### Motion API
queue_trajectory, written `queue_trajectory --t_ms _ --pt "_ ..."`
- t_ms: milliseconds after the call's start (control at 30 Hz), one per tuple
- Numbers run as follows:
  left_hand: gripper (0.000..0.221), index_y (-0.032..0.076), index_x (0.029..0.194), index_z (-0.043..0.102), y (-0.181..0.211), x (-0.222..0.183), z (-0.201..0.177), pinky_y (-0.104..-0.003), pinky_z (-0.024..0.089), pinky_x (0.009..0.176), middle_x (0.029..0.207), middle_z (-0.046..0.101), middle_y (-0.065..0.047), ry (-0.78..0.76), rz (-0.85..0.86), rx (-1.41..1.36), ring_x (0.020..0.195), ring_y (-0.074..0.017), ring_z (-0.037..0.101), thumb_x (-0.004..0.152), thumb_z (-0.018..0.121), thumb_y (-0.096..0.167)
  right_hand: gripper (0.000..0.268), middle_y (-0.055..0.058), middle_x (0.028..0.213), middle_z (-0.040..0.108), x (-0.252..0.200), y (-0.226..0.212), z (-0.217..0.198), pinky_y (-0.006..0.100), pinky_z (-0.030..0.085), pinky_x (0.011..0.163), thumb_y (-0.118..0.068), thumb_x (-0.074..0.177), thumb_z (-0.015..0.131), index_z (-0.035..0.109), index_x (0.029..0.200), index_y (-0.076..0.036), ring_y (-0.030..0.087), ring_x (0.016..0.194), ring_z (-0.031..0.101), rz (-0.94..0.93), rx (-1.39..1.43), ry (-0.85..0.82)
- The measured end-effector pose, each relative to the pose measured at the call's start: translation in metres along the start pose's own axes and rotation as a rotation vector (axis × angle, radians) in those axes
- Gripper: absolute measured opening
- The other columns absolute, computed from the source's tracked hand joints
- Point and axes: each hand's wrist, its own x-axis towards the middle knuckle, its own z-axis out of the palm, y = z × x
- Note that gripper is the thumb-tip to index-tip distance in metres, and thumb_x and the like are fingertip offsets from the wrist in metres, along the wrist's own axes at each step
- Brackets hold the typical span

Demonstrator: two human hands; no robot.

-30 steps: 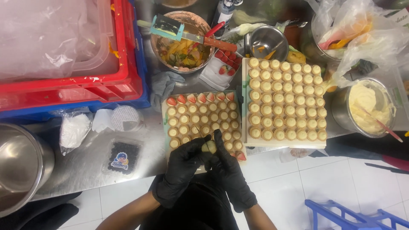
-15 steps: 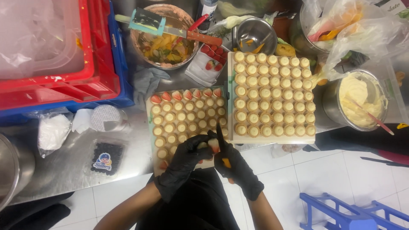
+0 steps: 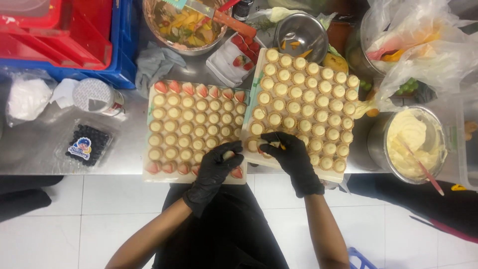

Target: Cutting and placing strawberry halves onto small round pastry bases.

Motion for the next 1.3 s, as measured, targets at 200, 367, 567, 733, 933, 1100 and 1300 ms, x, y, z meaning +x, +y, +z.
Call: queue_trajectory --t_ms 200,367,567,733,933,1100,1300 --pt "0.048 0.007 0.133 0.064 -0.025 -0.019 -0.01 -0.025 0.051 0.075 0.101 0.061 0.002 0.216 -0.005 0.023 0.08 -0.0091 0.056 0.086 0.072 0.002 0.034 0.004 0.091 0.078 0.032 0.02 0.008 0.031 0.058 0.076 -0.026 0.079 0.084 0.078 0.108 -0.01 0.015 0.082 0.073 -0.071 -0.206 -0.171" --pt "0.049 0.007 0.142 0.06 -0.004 -0.048 -0.001 -0.025 0.049 0.084 0.096 0.057 -0.003 0.238 -0.041 -0.053 0.086 -0.0101 0.055 0.094 0.066 0.0 0.027 0.006 0.088 0.074 0.034 0.015 0.008 0.034 0.055 0.071 -0.026 0.08 0.083 0.078 0.102 -0.011 0.02 0.077 0.072 -0.247 -0.36 -0.195" --pt "0.046 0.003 0.144 0.058 -0.015 -0.054 0.01 -0.027 0.053 0.096 0.105 0.057 -0.003 0.291 -0.111 -0.262 0.098 -0.0118 0.059 0.098 0.056 0.0 0.028 0.005 0.092 0.072 0.033 0.026 0.009 0.035 0.055 0.072 -0.026 0.081 0.083 0.074 0.103 -0.012 0.024 0.081 0.071 -0.403 -0.396 -0.137" --pt "0.044 0.002 0.143 0.057 -0.028 -0.047 0.012 -0.027 0.056 0.097 0.112 0.058 -0.006 0.291 -0.131 -0.29 0.103 -0.0138 0.061 0.099 0.052 0.001 0.027 0.003 0.093 0.071 0.031 0.036 0.008 0.036 0.056 0.073 -0.027 0.082 0.081 0.072 0.102 -0.012 0.024 0.084 0.072 -0.434 -0.38 -0.096" --pt "0.048 0.003 0.145 0.058 -0.051 -0.03 0.006 -0.027 0.05 0.092 0.116 0.063 -0.01 0.237 -0.085 0.114 0.104 -0.0155 0.06 0.097 0.059 0.004 0.028 0.004 0.101 0.067 0.02 0.025 0.007 0.039 0.056 0.072 -0.029 0.084 0.08 0.071 0.104 -0.012 0.027 0.087 0.071 -0.498 -0.459 -0.057" --pt "0.046 0.005 0.145 0.049 -0.064 -0.014 0.003 -0.031 0.055 0.089 0.126 0.059 -0.006 0.146 -0.159 -0.112 0.103 -0.015 0.061 0.099 0.049 0.01 0.041 0.006 0.104 0.063 0.012 0.009 0.012 0.042 0.055 0.066 -0.024 0.082 0.076 0.063 0.12 -0.014 0.029 0.084 0.069 -0.539 -0.646 -0.079" --pt "0.025 -0.004 0.114 0.06 -0.119 0.009 -0.015 -0.033 0.055 0.084 0.1 0.061 -0.013 -0.003 -0.442 -0.323 0.092 -0.0205 0.062 0.09 0.057 0.004 0.027 0.005 0.107 0.063 0.013 0.017 0.018 0.044 0.054 0.066 -0.025 0.085 0.075 0.063 0.108 -0.016 0.028 0.082 0.069 -0.534 -0.688 -0.121"
